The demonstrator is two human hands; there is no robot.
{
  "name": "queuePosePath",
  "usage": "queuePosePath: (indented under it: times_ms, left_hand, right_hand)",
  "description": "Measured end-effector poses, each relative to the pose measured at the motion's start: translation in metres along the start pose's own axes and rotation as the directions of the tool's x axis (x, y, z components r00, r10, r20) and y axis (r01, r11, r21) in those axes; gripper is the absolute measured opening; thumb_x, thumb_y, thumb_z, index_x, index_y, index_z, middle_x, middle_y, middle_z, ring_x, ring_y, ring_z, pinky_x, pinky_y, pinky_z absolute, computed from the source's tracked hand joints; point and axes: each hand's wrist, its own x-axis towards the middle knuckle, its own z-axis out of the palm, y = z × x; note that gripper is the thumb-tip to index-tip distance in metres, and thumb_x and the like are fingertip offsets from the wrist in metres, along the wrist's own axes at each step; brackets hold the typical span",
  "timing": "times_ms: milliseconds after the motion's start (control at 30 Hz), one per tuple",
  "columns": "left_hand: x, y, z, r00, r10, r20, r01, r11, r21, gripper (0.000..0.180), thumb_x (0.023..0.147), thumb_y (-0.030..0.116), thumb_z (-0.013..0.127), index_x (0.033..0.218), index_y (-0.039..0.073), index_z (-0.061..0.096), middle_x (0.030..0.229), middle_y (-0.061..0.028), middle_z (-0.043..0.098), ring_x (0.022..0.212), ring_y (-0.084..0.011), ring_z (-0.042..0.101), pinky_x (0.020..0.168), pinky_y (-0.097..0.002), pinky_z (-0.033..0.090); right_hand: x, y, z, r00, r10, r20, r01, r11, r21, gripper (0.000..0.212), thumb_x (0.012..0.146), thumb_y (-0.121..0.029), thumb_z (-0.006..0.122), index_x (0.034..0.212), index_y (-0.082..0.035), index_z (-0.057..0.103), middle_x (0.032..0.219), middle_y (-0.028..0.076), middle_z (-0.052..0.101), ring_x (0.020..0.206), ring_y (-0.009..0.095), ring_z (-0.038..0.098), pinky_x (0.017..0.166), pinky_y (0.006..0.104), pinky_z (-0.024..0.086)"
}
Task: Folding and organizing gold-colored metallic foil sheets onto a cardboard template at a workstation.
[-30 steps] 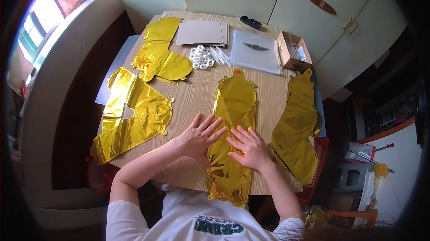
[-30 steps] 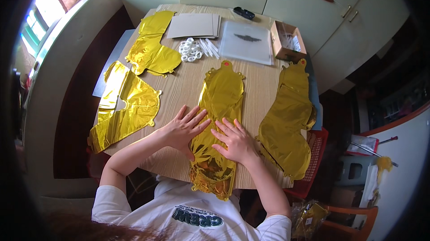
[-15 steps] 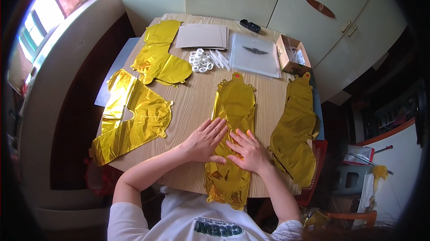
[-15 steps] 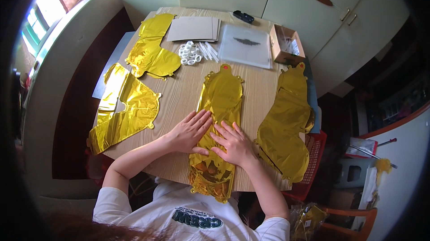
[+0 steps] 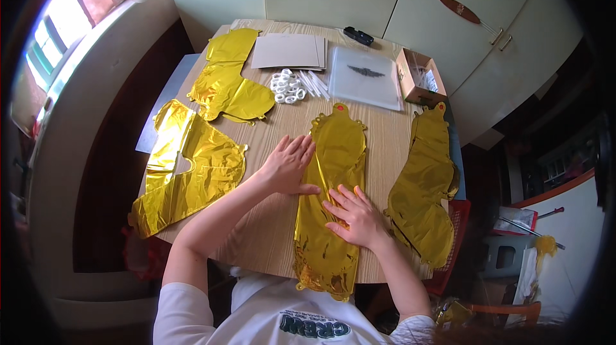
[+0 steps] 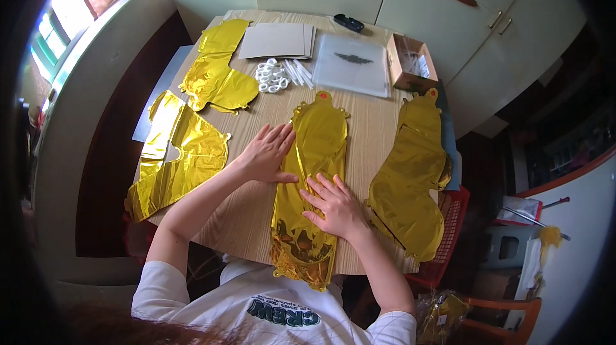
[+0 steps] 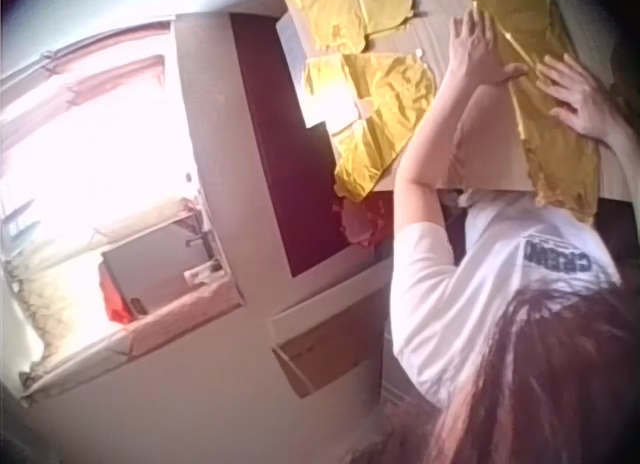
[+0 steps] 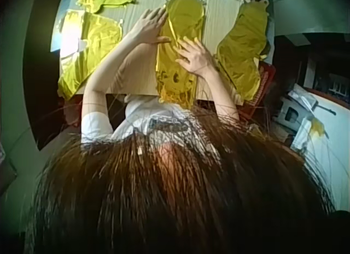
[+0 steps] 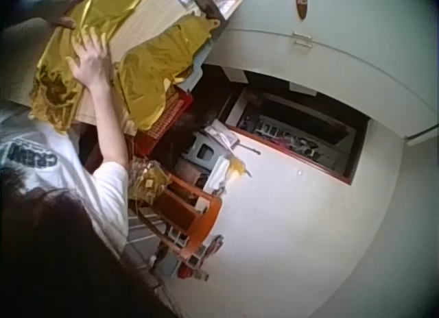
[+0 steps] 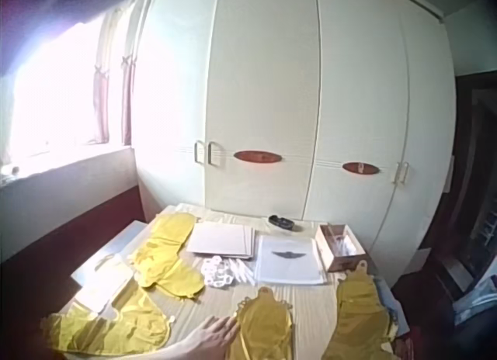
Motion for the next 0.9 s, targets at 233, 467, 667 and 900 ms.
queuePosePath:
  times_ms: [233, 467, 667, 900]
  left_hand:
    - [0.014, -0.013, -0.006, 0.994, -0.05, 0.1, 0.046, 0.998, 0.036, 0.122, 0.071, 0.087, 0.044, 0.149, -0.004, 0.021, 0.157, -0.0167, 0.022, 0.147, -0.0276, 0.018, 0.118, -0.0507, 0.01]
    - [0.014, -0.021, -0.008, 0.991, -0.019, 0.133, 0.009, 0.998, 0.069, 0.131, 0.063, 0.089, 0.05, 0.15, -0.003, 0.019, 0.158, -0.0156, 0.02, 0.148, -0.027, 0.016, 0.118, -0.0523, 0.01]
    - [0.015, -0.021, -0.008, 0.99, -0.027, 0.138, 0.021, 0.999, 0.049, 0.13, 0.062, 0.084, 0.058, 0.151, -0.002, 0.017, 0.159, -0.0149, 0.018, 0.148, -0.0271, 0.015, 0.118, -0.0537, 0.008]
    - [0.015, -0.022, -0.004, 0.991, -0.034, 0.133, 0.029, 0.999, 0.044, 0.129, 0.062, 0.081, 0.061, 0.151, -0.002, 0.017, 0.159, -0.0143, 0.017, 0.148, -0.0266, 0.015, 0.118, -0.0539, 0.011]
  right_hand:
    - [-0.001, 0.001, 0.001, 1.0, -0.001, 0.006, 0.001, 1.0, 0.008, 0.047, 0.085, -0.039, 0.067, 0.125, -0.015, 0.064, 0.14, 0.01, 0.052, 0.135, 0.031, 0.042, 0.114, 0.052, 0.026]
    - [0.001, -0.003, -0.005, 1.0, -0.013, -0.002, 0.013, 0.999, -0.051, 0.047, 0.086, -0.04, 0.065, 0.126, -0.015, 0.063, 0.139, 0.009, 0.053, 0.136, 0.03, 0.04, 0.114, 0.0518, 0.025]
    - [0.028, -0.025, -0.008, 0.987, -0.156, -0.039, 0.152, 0.984, -0.095, 0.042, 0.086, -0.033, 0.065, 0.123, -0.012, 0.064, 0.13, 0.006, 0.059, 0.13, 0.026, 0.046, 0.112, 0.0481, 0.03]
    - [0.048, -0.028, 0.006, 0.952, -0.307, 0.003, 0.306, 0.946, -0.105, 0.034, 0.087, -0.026, 0.062, 0.119, -0.013, 0.066, 0.124, 0.003, 0.062, 0.123, 0.024, 0.052, 0.105, 0.0429, 0.038]
